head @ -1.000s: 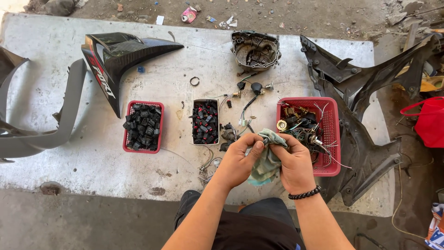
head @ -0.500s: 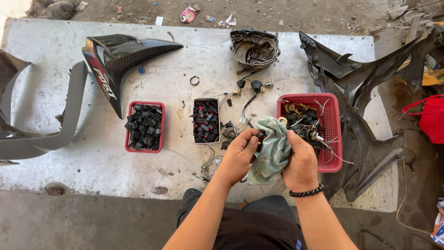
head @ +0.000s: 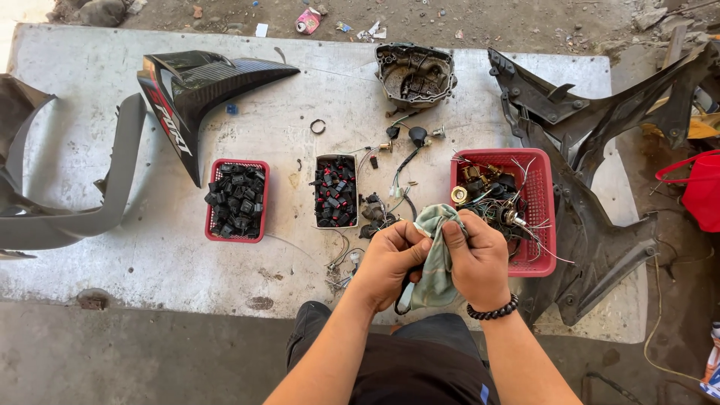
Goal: The person cleans various small electrical components, including connectors and a cylindrical part, using a light blue cloth. They wipe each item individually over a table that holds several baskets of parts and larger vehicle body panels.
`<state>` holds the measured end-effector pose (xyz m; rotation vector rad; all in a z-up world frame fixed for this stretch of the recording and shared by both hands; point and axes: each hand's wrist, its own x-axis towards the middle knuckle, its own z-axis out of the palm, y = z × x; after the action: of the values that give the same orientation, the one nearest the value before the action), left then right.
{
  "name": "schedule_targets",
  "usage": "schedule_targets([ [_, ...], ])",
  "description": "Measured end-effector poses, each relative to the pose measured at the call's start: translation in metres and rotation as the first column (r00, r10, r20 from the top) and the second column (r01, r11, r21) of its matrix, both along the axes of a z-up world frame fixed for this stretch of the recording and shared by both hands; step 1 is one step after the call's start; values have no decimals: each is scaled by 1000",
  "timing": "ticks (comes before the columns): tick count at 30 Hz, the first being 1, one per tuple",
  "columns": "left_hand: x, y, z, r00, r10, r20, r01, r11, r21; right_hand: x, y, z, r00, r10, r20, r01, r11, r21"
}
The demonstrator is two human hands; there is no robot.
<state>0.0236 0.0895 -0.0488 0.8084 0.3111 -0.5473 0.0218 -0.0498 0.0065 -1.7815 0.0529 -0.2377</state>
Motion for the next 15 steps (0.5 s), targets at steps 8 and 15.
schedule_targets([
  [8, 4, -1, 1, 997, 34, 65, -46, 980, 195, 1, 14, 7, 984, 15, -178, 16, 985, 173],
  [15, 0, 2, 15, 999, 29, 42, -36, 981, 192, -4, 22, -21, 888, -247, -387, 412, 801, 435],
])
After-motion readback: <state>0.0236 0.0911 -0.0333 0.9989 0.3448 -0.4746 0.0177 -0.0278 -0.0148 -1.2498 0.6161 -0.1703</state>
